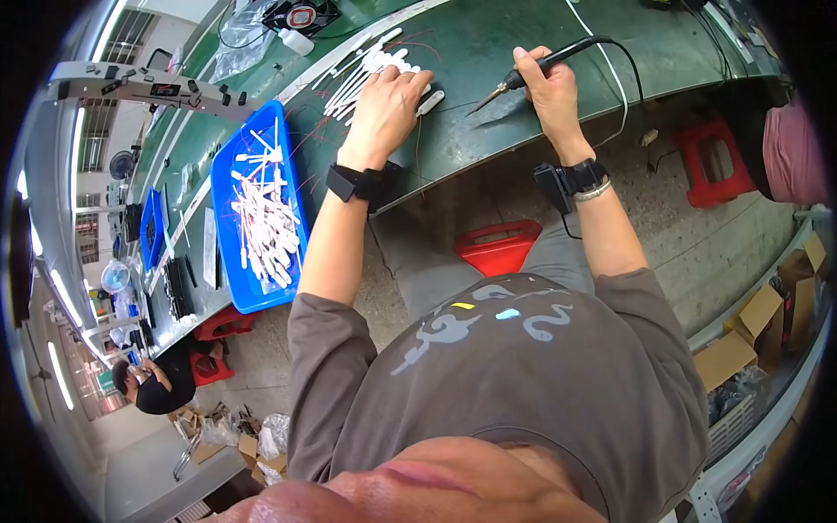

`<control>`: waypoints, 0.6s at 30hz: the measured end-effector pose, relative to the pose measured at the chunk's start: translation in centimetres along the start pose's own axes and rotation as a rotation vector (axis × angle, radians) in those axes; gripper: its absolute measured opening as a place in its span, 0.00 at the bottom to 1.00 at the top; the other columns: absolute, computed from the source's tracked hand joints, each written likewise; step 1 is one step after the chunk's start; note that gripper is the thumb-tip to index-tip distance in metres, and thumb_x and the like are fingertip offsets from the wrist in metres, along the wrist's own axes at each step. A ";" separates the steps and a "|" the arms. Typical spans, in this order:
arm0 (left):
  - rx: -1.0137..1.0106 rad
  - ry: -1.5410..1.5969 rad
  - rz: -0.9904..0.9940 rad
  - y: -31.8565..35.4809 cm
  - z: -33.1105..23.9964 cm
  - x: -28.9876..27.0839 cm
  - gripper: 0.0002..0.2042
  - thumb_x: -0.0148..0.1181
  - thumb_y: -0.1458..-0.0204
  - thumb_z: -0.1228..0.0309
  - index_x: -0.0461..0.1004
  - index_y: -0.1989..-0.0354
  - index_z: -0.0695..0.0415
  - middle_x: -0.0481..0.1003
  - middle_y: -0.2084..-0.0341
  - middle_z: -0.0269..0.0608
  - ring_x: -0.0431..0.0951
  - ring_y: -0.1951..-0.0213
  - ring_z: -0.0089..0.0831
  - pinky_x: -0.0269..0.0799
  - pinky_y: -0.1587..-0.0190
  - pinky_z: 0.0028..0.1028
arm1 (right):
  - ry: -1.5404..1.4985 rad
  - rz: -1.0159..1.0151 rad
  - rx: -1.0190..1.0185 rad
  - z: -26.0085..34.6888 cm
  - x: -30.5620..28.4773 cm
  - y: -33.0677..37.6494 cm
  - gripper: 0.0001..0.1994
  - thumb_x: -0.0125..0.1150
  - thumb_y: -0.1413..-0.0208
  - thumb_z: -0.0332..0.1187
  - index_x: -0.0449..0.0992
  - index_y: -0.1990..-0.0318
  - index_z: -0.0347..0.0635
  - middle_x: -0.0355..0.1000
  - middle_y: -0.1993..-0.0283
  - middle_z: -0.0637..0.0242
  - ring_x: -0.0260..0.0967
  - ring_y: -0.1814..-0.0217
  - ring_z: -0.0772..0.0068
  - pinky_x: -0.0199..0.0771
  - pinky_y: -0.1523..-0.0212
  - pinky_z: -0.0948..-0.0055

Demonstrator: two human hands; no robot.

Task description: Soldering wires onto small white electronic components at a factory workstation.

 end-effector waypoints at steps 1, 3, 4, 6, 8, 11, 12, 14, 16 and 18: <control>0.003 -0.033 0.011 0.1 0.2 -0.2 0.03 0.53 0.50 0.72 0.70 0.68 0.52 0.76 0.76 0.35 0.74 0.63 0.35 0.66 0.62 0.35 | 0.002 -0.007 0.004 0.0 0.0 0.1 0.12 0.59 0.39 0.38 0.68 0.73 0.48 0.56 0.78 0.83 0.44 0.82 0.93 0.43 0.82 0.85; 0.008 -0.099 0.035 0.4 0.4 -0.6 0.02 0.52 0.50 0.73 0.70 0.69 0.52 0.76 0.75 0.36 0.74 0.65 0.36 0.66 0.62 0.34 | 0.005 -0.019 0.014 -0.2 -0.2 0.2 0.12 0.60 0.39 0.39 0.68 0.73 0.49 0.56 0.78 0.83 0.44 0.82 0.93 0.43 0.82 0.85; -0.002 -0.103 0.039 0.6 0.4 -0.9 0.02 0.52 0.50 0.73 0.70 0.69 0.52 0.76 0.75 0.36 0.74 0.65 0.36 0.66 0.62 0.34 | 0.003 -0.008 0.018 -0.3 -0.3 0.2 0.12 0.60 0.39 0.39 0.68 0.73 0.49 0.56 0.78 0.83 0.44 0.82 0.93 0.43 0.82 0.85; -0.075 -0.119 0.099 1.4 0.7 -1.5 0.03 0.54 0.50 0.70 0.70 0.68 0.54 0.76 0.75 0.38 0.75 0.65 0.36 0.67 0.62 0.35 | -0.013 -0.004 0.011 -0.4 -0.5 -0.2 0.12 0.60 0.39 0.39 0.68 0.73 0.49 0.56 0.77 0.83 0.45 0.81 0.92 0.43 0.82 0.85; -0.121 -0.128 0.141 2.5 0.4 -2.1 0.04 0.55 0.50 0.69 0.71 0.67 0.54 0.76 0.75 0.38 0.75 0.65 0.37 0.67 0.62 0.36 | -0.025 0.005 0.020 -0.7 -0.7 -0.1 0.12 0.60 0.39 0.39 0.68 0.73 0.49 0.56 0.77 0.83 0.46 0.81 0.92 0.44 0.81 0.85; -0.256 0.013 0.086 4.1 -0.7 -3.2 0.09 0.59 0.51 0.65 0.71 0.66 0.56 0.76 0.74 0.40 0.75 0.63 0.38 0.67 0.62 0.37 | 0.023 -0.044 0.043 -1.0 -0.5 -0.4 0.10 0.59 0.39 0.40 0.70 0.71 0.49 0.57 0.76 0.81 0.49 0.79 0.91 0.47 0.80 0.86; -0.261 0.052 0.088 4.6 -1.1 -2.9 0.11 0.60 0.51 0.63 0.72 0.65 0.56 0.76 0.72 0.41 0.75 0.61 0.38 0.67 0.62 0.38 | 0.041 -0.087 0.048 -0.8 -0.4 -0.4 0.10 0.59 0.39 0.40 0.71 0.70 0.48 0.59 0.76 0.81 0.50 0.79 0.91 0.49 0.79 0.86; -0.258 0.086 0.068 4.9 -1.5 -2.1 0.13 0.63 0.52 0.62 0.73 0.63 0.55 0.76 0.70 0.40 0.75 0.60 0.38 0.68 0.60 0.37 | 0.037 -0.169 0.047 -0.1 -0.8 0.0 0.09 0.59 0.39 0.41 0.72 0.68 0.48 0.61 0.74 0.79 0.52 0.78 0.90 0.51 0.78 0.86; -0.282 0.056 0.061 5.3 -0.6 -1.3 0.14 0.64 0.52 0.62 0.73 0.61 0.54 0.76 0.69 0.39 0.75 0.60 0.38 0.68 0.59 0.36 | -0.012 -0.189 0.049 -0.5 -1.2 0.1 0.09 0.59 0.39 0.40 0.72 0.68 0.47 0.63 0.73 0.79 0.53 0.78 0.91 0.52 0.78 0.86; -0.207 0.047 -0.017 5.3 0.3 -0.9 0.08 0.62 0.55 0.65 0.74 0.68 0.54 0.75 0.72 0.39 0.74 0.62 0.38 0.68 0.60 0.38 | -0.054 -0.151 0.050 -0.8 -1.2 0.1 0.09 0.59 0.39 0.39 0.72 0.67 0.46 0.63 0.73 0.78 0.53 0.78 0.91 0.51 0.78 0.86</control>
Point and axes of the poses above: each hand's wrist, its own y-axis away from the middle knuckle, its own x-axis out of the palm, z = x × y, the point moved 5 cm from there along -y, towards the middle knuckle
